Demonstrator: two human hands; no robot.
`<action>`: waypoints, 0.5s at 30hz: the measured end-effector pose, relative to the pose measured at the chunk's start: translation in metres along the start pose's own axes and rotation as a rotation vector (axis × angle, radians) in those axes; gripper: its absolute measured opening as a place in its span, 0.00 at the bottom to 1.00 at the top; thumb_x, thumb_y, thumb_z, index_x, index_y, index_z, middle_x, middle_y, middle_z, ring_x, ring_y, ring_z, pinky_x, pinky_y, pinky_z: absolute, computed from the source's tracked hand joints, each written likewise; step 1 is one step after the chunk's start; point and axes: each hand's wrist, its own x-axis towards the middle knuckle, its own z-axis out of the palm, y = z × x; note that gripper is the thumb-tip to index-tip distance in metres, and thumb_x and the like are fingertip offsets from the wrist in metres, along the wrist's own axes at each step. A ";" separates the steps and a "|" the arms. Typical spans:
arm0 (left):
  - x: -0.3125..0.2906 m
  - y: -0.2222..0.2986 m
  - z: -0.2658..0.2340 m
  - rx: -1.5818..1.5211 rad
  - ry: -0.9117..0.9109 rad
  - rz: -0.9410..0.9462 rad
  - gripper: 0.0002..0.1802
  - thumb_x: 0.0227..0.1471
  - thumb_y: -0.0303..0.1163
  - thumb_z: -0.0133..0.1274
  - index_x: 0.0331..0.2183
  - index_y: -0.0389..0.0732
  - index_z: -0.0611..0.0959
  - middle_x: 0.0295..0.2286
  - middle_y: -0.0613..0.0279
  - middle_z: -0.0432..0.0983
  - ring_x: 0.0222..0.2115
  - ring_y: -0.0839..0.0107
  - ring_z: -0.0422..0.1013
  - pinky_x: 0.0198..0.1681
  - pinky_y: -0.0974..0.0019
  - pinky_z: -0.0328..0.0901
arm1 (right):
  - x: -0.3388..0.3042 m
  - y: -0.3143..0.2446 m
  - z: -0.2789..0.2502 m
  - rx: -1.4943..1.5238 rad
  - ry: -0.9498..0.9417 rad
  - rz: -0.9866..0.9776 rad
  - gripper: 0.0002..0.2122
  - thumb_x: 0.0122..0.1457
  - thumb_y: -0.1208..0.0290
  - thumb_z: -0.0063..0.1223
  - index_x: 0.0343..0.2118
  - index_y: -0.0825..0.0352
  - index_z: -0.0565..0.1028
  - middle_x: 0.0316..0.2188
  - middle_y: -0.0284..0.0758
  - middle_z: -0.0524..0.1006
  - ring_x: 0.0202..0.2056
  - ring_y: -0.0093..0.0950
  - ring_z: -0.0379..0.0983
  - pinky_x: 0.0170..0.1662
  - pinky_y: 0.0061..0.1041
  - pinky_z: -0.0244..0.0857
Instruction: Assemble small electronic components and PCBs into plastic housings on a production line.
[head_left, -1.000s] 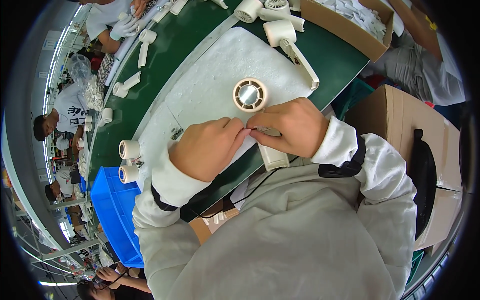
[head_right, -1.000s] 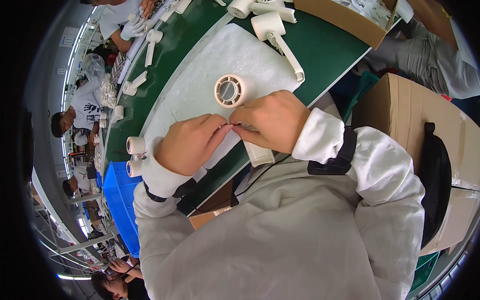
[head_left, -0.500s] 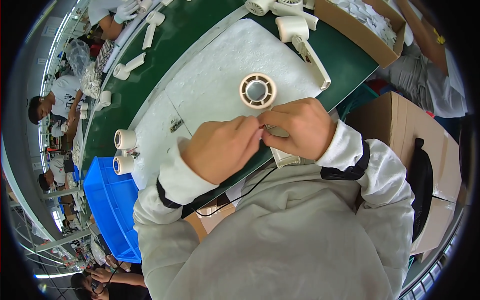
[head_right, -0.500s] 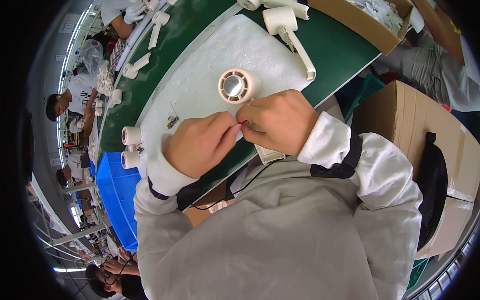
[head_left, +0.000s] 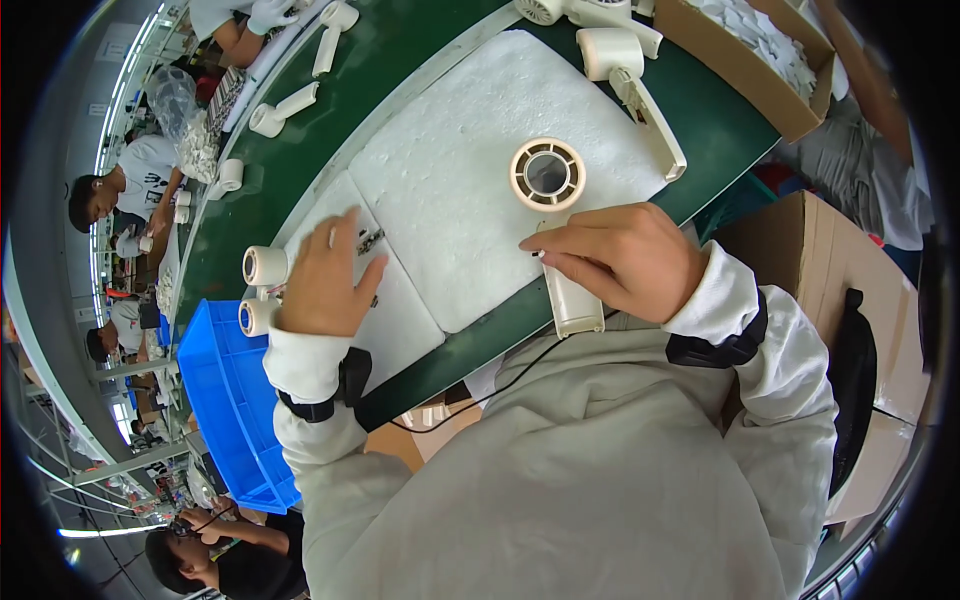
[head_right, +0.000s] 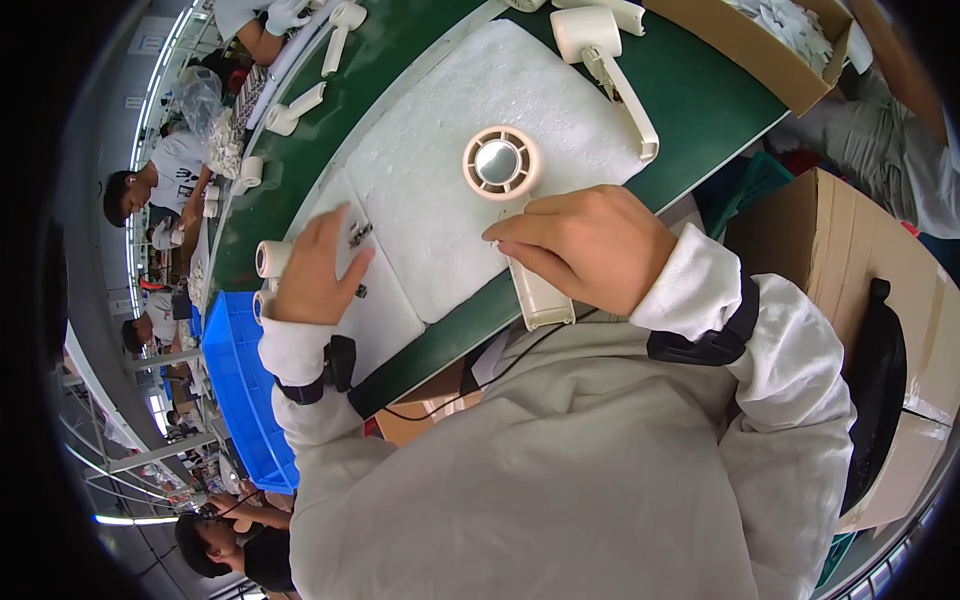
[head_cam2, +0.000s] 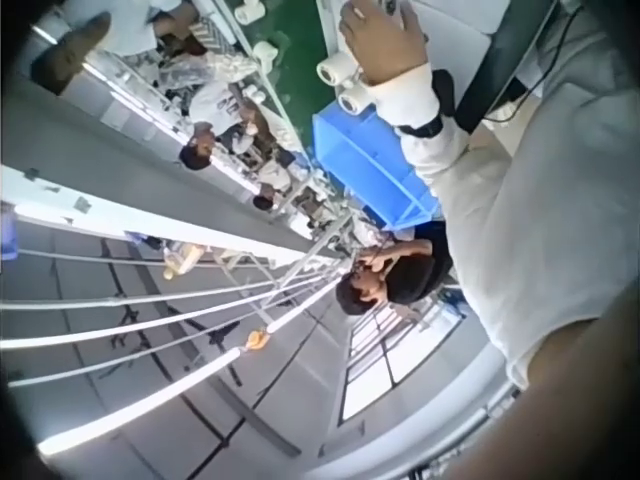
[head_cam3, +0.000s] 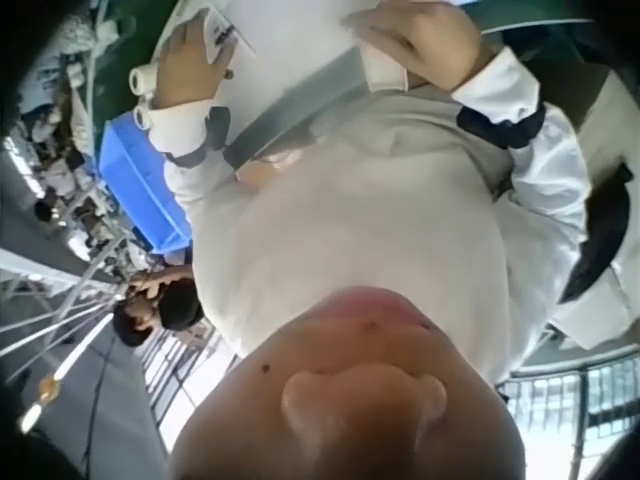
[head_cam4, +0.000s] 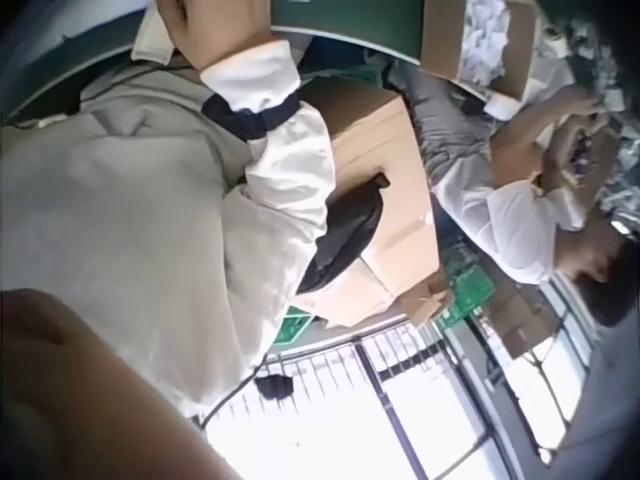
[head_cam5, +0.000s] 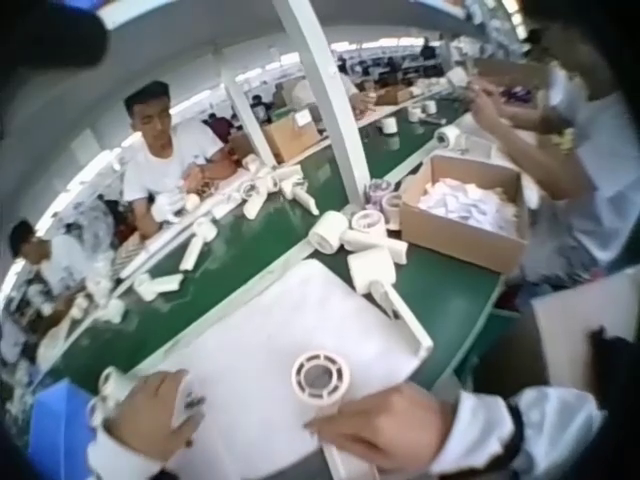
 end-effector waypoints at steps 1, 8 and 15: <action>-0.008 -0.002 0.004 -0.075 -0.039 -0.029 0.15 0.56 0.29 0.58 0.45 0.37 0.79 0.36 0.48 0.78 0.31 0.52 0.76 0.36 0.60 0.72 | 0.002 0.001 -0.001 -0.001 0.003 -0.001 0.05 0.58 0.73 0.61 0.35 0.67 0.82 0.27 0.38 0.81 0.27 0.37 0.78 0.31 0.32 0.72; -0.013 -0.005 -0.003 -0.464 -0.361 -0.331 0.17 0.54 0.24 0.59 0.47 0.37 0.81 0.41 0.49 0.78 0.35 0.54 0.78 0.41 0.63 0.73 | 0.005 -0.004 -0.003 -0.104 0.042 -0.046 0.05 0.56 0.74 0.64 0.35 0.67 0.82 0.25 0.38 0.81 0.21 0.32 0.76 0.25 0.29 0.69; 0.015 0.049 0.000 -1.072 -0.089 -0.314 0.19 0.53 0.16 0.56 0.48 0.37 0.83 0.38 0.57 0.77 0.36 0.69 0.77 0.45 0.68 0.73 | 0.008 -0.009 -0.004 -0.059 0.095 0.058 0.07 0.53 0.75 0.66 0.35 0.66 0.83 0.22 0.34 0.78 0.16 0.25 0.68 0.21 0.24 0.63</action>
